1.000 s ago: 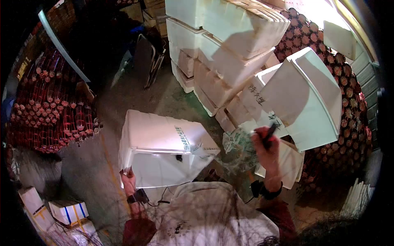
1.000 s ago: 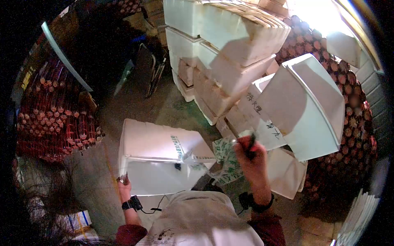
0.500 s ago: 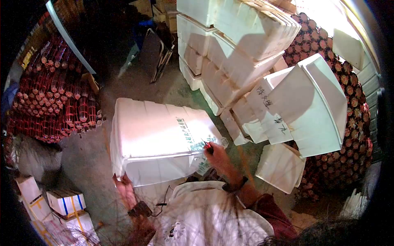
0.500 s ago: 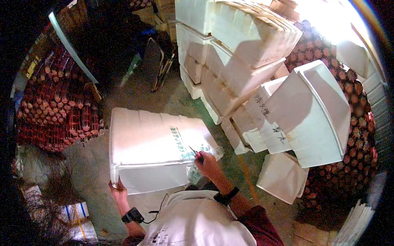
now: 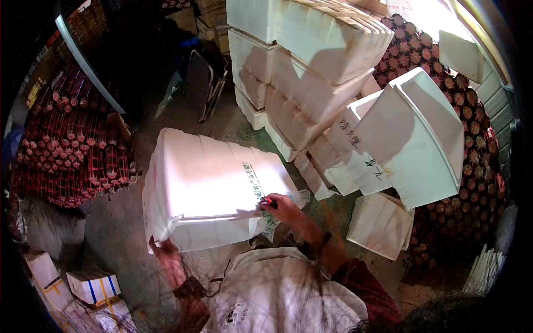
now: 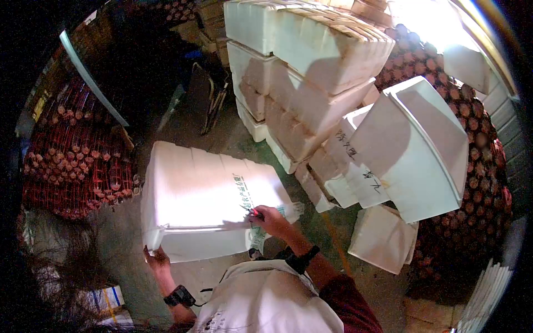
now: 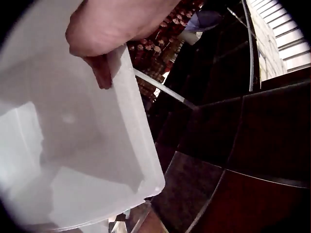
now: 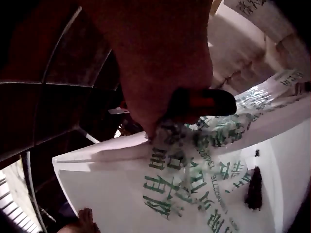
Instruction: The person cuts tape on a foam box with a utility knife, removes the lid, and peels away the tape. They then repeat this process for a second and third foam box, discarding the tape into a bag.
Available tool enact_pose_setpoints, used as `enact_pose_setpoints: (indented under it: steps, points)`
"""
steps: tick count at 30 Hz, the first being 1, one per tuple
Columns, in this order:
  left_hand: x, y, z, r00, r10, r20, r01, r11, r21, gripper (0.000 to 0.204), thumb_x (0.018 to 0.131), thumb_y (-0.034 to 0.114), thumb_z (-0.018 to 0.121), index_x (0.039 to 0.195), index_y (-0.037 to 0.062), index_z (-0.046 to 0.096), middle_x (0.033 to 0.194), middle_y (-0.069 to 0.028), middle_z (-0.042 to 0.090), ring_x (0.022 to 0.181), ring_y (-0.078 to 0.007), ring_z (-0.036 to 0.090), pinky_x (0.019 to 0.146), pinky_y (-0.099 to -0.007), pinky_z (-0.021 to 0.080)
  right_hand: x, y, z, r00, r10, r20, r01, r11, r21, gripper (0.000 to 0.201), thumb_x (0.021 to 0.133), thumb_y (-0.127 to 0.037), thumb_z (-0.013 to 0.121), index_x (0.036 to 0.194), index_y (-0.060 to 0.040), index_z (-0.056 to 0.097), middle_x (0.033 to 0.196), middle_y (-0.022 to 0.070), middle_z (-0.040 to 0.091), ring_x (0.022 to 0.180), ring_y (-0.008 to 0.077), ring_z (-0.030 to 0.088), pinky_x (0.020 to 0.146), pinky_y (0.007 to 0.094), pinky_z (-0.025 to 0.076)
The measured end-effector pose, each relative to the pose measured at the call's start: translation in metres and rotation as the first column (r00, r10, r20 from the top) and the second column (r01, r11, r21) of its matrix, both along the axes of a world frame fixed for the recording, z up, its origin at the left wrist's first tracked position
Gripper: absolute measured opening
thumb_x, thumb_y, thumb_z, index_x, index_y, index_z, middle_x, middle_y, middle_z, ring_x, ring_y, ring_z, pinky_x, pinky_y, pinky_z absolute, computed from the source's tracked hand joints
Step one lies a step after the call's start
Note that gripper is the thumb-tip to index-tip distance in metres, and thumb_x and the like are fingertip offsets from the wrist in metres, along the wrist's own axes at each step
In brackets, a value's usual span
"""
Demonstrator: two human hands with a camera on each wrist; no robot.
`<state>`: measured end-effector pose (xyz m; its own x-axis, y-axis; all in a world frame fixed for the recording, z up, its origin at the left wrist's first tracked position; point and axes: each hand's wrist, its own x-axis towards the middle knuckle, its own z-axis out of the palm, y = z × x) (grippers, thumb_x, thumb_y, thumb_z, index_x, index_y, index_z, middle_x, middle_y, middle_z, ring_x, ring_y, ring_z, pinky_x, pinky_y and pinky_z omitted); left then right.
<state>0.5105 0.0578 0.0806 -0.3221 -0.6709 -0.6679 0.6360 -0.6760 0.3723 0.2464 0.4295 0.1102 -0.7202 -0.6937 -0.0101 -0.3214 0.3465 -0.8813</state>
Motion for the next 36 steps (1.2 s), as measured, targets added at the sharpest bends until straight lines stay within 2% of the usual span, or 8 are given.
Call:
enact_pose_setpoints:
  steps: [4, 9, 11, 15, 18, 20, 24, 36]
  points:
    - [0.027, -0.018, -0.051, 0.867, -0.147, 0.476, 0.388, 0.799, -0.460, 0.040, 0.092, 0.024, 0.063, 0.123, 0.0007, 0.050, 0.118, -0.0134, 0.060, 0.106, -0.0219, 0.059, 0.089, -0.0282, 0.051, 0.006, 0.008, 0.002, 1.000, 0.023, -0.001, -0.023, 1.000, -0.007, 0.019, 0.091, -0.017, 0.065, 0.094, 0.0007, 0.060, 0.083, 0.0125, 0.063, 0.075, 0.0230, 0.059, 0.069, 0.0369, 0.049]
    - [0.034, -0.033, -0.064, 0.887, -0.310, 0.343, 0.446, 0.767, -0.461, 0.031, 0.097, 0.014, 0.054, 0.127, 0.0068, 0.048, 0.120, -0.0108, 0.059, 0.105, -0.0186, 0.057, 0.085, -0.0230, 0.053, 0.011, 0.018, 0.019, 0.978, 0.070, 0.197, -0.066, 0.997, -0.028, 0.020, 0.093, -0.019, 0.063, 0.094, -0.0003, 0.058, 0.078, 0.0096, 0.058, 0.071, 0.0190, 0.053, 0.068, 0.0342, 0.047]
    - [0.034, -0.033, -0.070, 0.784, -0.289, 0.549, 0.609, 0.533, -0.588, 0.039, 0.098, 0.022, 0.053, 0.132, 0.0059, 0.044, 0.124, -0.0118, 0.057, 0.109, -0.0200, 0.056, 0.090, -0.0241, 0.050, 0.014, 0.021, 0.025, 0.976, 0.122, 0.179, -0.123, 0.992, -0.005, 0.020, 0.094, -0.021, 0.062, 0.094, -0.0009, 0.058, 0.077, 0.0091, 0.058, 0.069, 0.0180, 0.051, 0.066, 0.0354, 0.046]
    - [-0.010, 0.000, -0.032, 0.958, -0.285, -0.040, 0.271, 0.939, -0.212, 0.055, 0.100, 0.038, 0.047, 0.141, 0.0024, 0.035, 0.130, -0.0149, 0.052, 0.118, -0.0253, 0.051, 0.103, -0.0304, 0.044, 0.031, 0.015, 0.040, 0.969, 0.177, 0.173, -0.181, 0.983, 0.009, 0.023, 0.096, -0.023, 0.058, 0.095, -0.0002, 0.058, 0.075, 0.0105, 0.057, 0.068, 0.0193, 0.052, 0.066, 0.0371, 0.045]
    - [-0.045, 0.069, 0.007, 0.948, -0.319, -0.002, 0.314, 0.933, -0.178, 0.068, 0.098, 0.049, 0.046, 0.142, -0.0011, 0.032, 0.131, -0.0170, 0.050, 0.121, -0.0304, 0.049, 0.109, -0.0383, 0.039, 0.048, 0.007, 0.046, 0.972, 0.142, 0.186, -0.165, 0.980, 0.114, 0.025, 0.096, -0.024, 0.057, 0.093, 0.0008, 0.057, 0.074, 0.0112, 0.056, 0.067, 0.0194, 0.051, 0.065, 0.0371, 0.045]
    - [-0.061, 0.120, 0.001, 0.846, -0.522, 0.111, 0.518, 0.755, -0.402, 0.099, 0.089, 0.074, 0.034, 0.151, 0.0003, 0.012, 0.157, -0.0187, 0.011, 0.143, -0.0307, 0.019, 0.113, -0.0465, 0.027, 0.054, 0.011, 0.054, 0.962, 0.119, 0.247, -0.140, 0.988, 0.067, 0.027, 0.095, -0.025, 0.058, 0.091, 0.0017, 0.055, 0.072, 0.0124, 0.054, 0.066, 0.0189, 0.049, 0.064, 0.0366, 0.044]
    - [-0.093, 0.197, -0.013, 0.332, -0.493, 0.804, 0.933, 0.050, -0.355, 0.058, 0.093, 0.047, 0.057, 0.120, -0.0035, 0.050, 0.110, -0.0147, 0.060, 0.104, -0.0238, 0.061, 0.089, -0.0425, 0.051, 0.054, 0.009, 0.053, 0.971, 0.075, 0.227, -0.087, 0.995, 0.044, 0.026, 0.095, -0.024, 0.058, 0.091, 0.0020, 0.055, 0.071, 0.0115, 0.054, 0.066, 0.0175, 0.048, 0.064, 0.0354, 0.044]
    - [-0.141, 0.191, 0.038, 0.520, -0.740, 0.425, 0.817, 0.286, -0.501, 0.032, 0.088, 0.026, 0.065, 0.095, -0.0050, 0.060, 0.086, -0.0097, 0.063, 0.070, -0.0215, 0.067, 0.062, -0.0387, 0.063, 0.033, 0.043, 0.074, 0.952, -0.258, 0.167, 0.240, 0.963, 0.124, 0.023, 0.094, -0.020, 0.059, 0.094, 0.0036, 0.058, 0.071, 0.0113, 0.058, 0.065, 0.0163, 0.050, 0.063, 0.0346, 0.044]
